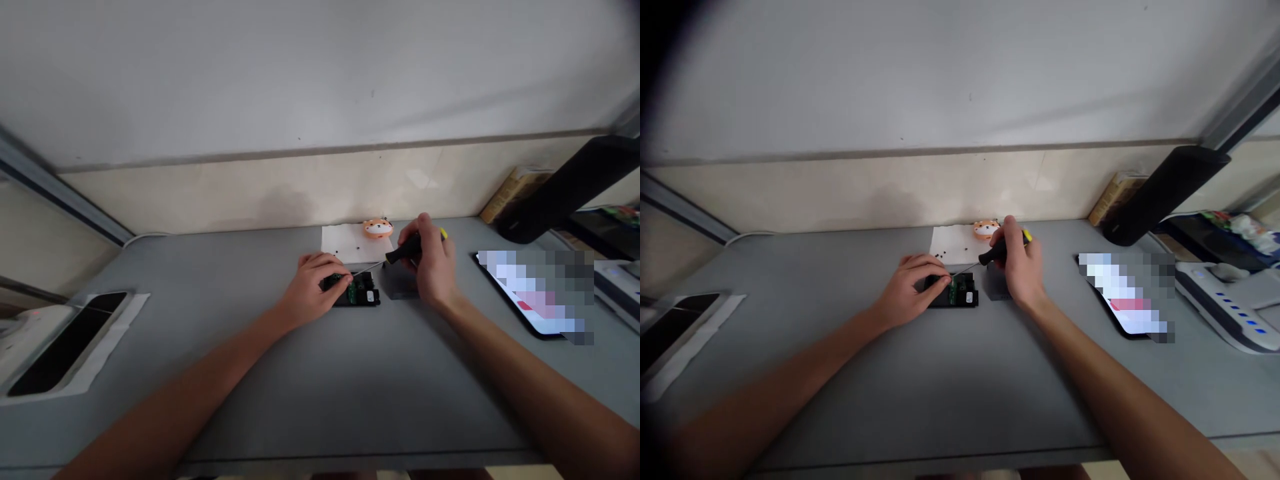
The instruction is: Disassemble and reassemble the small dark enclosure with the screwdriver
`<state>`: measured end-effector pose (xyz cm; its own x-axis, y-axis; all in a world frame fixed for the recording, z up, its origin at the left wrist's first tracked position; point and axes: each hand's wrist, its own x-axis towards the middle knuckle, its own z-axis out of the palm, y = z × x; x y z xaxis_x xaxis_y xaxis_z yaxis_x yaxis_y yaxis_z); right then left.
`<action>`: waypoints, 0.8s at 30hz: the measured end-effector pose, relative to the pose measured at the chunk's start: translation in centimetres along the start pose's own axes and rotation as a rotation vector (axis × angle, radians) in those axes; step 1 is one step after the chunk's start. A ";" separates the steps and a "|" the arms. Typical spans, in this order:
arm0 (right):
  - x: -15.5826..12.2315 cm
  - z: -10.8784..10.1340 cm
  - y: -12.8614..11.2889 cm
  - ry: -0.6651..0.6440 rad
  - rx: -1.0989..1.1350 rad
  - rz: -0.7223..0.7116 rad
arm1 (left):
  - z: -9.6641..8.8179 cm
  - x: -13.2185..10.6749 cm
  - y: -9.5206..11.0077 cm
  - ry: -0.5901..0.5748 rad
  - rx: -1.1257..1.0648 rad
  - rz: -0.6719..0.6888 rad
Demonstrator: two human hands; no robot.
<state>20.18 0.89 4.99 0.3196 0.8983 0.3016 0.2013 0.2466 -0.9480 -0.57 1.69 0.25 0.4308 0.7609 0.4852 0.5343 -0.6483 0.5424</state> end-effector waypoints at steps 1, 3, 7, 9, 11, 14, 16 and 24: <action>0.0 0.0 0.0 0.006 -0.004 -0.003 | 0.0 0.0 0.1 -0.007 -0.003 0.004; 0.2 -0.1 0.1 0.023 -0.011 -0.015 | 0.0 0.0 0.1 0.003 -0.012 0.017; 0.6 -0.3 0.5 0.018 0.003 -0.021 | 0.1 0.0 -0.1 0.028 -0.018 0.017; 0.6 -0.3 0.7 0.017 0.026 -0.008 | 0.2 0.0 -0.2 0.036 -0.018 0.006; 0.6 -0.3 1.0 0.019 0.054 0.007 | 0.1 0.1 -0.3 0.032 -0.021 -0.001; 0.5 -0.1 1.1 0.019 0.087 0.030 | 0.0 0.1 -0.4 0.026 -0.023 0.017; 0.5 0.0 1.0 0.018 0.101 0.044 | 0.0 0.1 -0.3 0.029 -0.019 0.033; 0.7 0.1 0.4 0.009 0.080 -0.042 | 0.4 -0.2 0.0 0.167 0.094 0.084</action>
<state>20.41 1.68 4.80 0.3208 0.8835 0.3414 0.1404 0.3122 -0.9396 -0.37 1.52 -0.07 0.3546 0.6841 0.6374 0.5700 -0.6985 0.4326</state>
